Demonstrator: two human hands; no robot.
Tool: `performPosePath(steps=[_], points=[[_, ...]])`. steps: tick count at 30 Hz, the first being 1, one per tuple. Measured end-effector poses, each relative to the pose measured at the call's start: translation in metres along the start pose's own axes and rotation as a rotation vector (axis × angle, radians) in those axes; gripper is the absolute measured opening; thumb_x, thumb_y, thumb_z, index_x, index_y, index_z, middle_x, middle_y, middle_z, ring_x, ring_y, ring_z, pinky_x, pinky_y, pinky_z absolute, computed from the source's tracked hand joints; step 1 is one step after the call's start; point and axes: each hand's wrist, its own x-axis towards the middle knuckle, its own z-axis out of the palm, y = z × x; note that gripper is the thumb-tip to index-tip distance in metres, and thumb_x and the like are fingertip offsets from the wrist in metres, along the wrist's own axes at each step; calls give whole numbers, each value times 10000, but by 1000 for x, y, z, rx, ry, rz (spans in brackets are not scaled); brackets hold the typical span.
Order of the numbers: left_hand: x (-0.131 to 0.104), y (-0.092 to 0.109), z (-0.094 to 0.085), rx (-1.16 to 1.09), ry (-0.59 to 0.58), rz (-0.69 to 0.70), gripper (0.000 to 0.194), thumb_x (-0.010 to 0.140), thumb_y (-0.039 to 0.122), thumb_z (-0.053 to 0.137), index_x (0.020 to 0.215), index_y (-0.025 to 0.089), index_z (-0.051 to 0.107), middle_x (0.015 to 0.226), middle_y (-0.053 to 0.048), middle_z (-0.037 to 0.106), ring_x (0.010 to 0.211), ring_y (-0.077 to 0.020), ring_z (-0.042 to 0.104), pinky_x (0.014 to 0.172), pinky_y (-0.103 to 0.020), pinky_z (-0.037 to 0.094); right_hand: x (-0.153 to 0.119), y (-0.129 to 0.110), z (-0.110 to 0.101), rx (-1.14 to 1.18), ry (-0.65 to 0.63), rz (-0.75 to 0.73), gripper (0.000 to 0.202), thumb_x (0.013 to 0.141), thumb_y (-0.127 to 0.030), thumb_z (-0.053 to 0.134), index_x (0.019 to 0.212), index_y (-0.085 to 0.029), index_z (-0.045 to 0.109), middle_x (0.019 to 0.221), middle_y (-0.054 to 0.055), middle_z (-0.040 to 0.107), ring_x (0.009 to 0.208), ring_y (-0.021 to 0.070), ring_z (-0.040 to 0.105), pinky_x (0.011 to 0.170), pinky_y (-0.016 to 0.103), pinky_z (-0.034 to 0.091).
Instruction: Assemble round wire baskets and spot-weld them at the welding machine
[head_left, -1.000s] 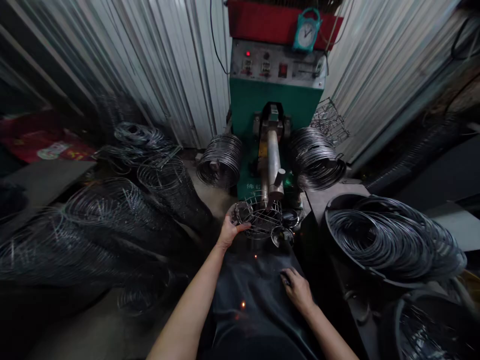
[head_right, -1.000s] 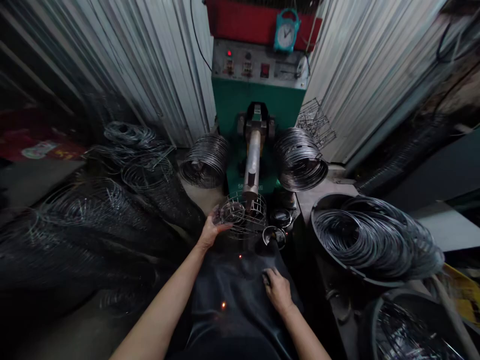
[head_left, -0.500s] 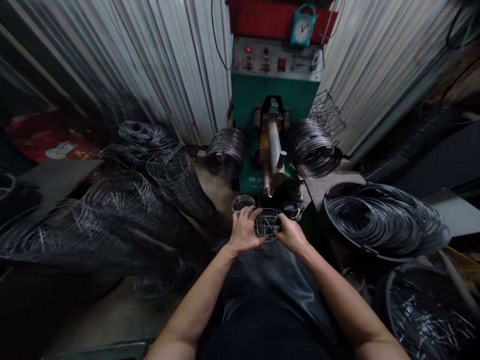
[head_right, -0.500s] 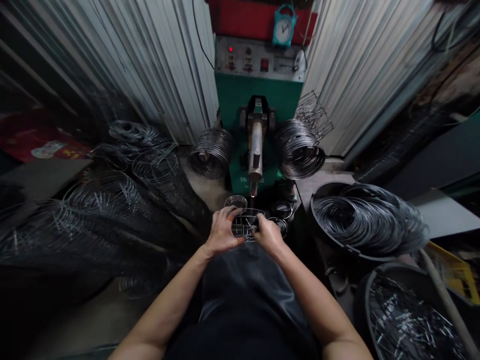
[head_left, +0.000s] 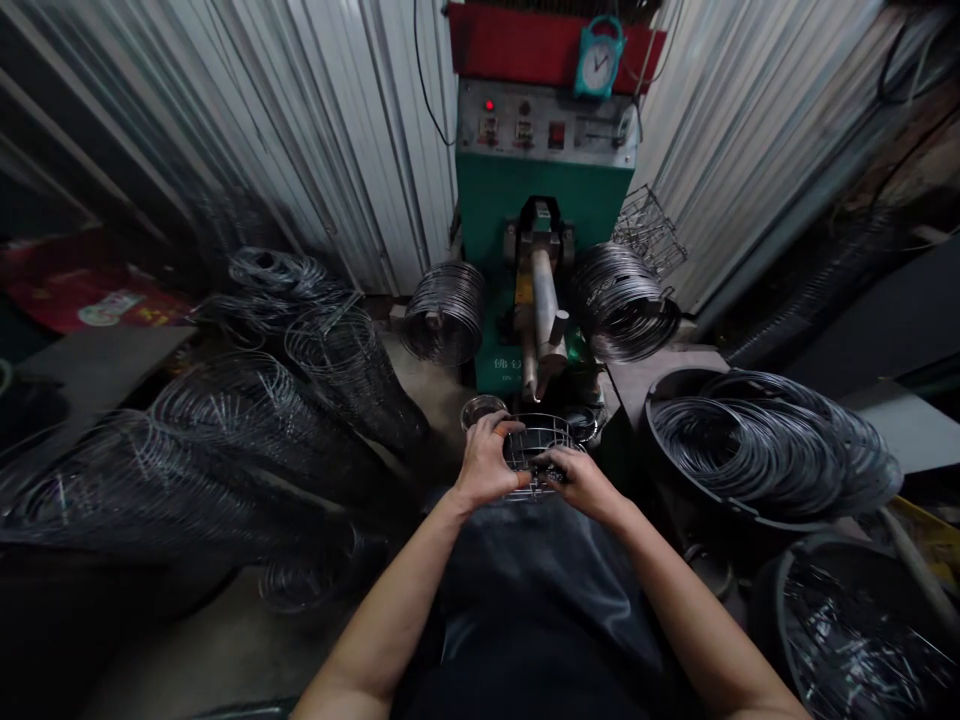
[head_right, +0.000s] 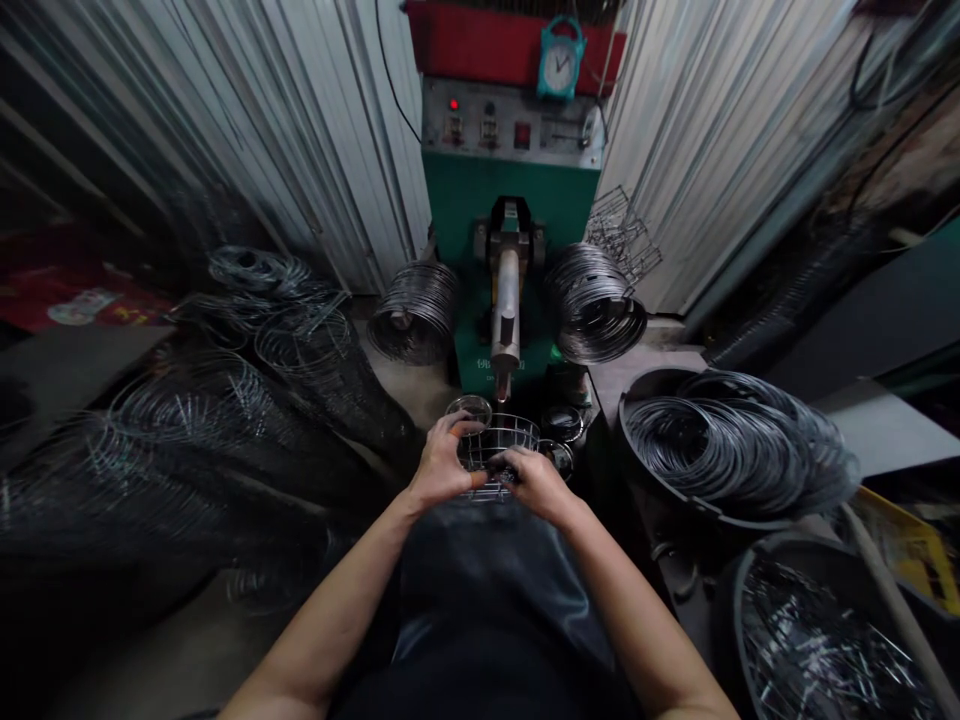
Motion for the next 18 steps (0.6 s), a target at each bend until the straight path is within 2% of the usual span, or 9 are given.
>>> performPosePath(steps=[11, 18], points=[[23, -17, 10, -51, -36, 10, 632, 453, 238, 772, 1051, 205, 570, 1232, -95, 472, 1170, -292, 454, 995, -450, 382, 13, 15, 1, -58, 1, -13, 306, 725, -12, 533, 963, -175, 637, 888, 62, 643, 823, 168, 619, 723, 269, 493], [51, -26, 14, -94, -43, -26, 615, 465, 240, 767, 1049, 207, 577, 1193, -81, 496, 1143, -269, 477, 984, -420, 399, 37, 26, -9, -115, 13, 19, 323, 693, 20, 525, 917, -182, 640, 890, 50, 648, 854, 172, 620, 755, 269, 485]])
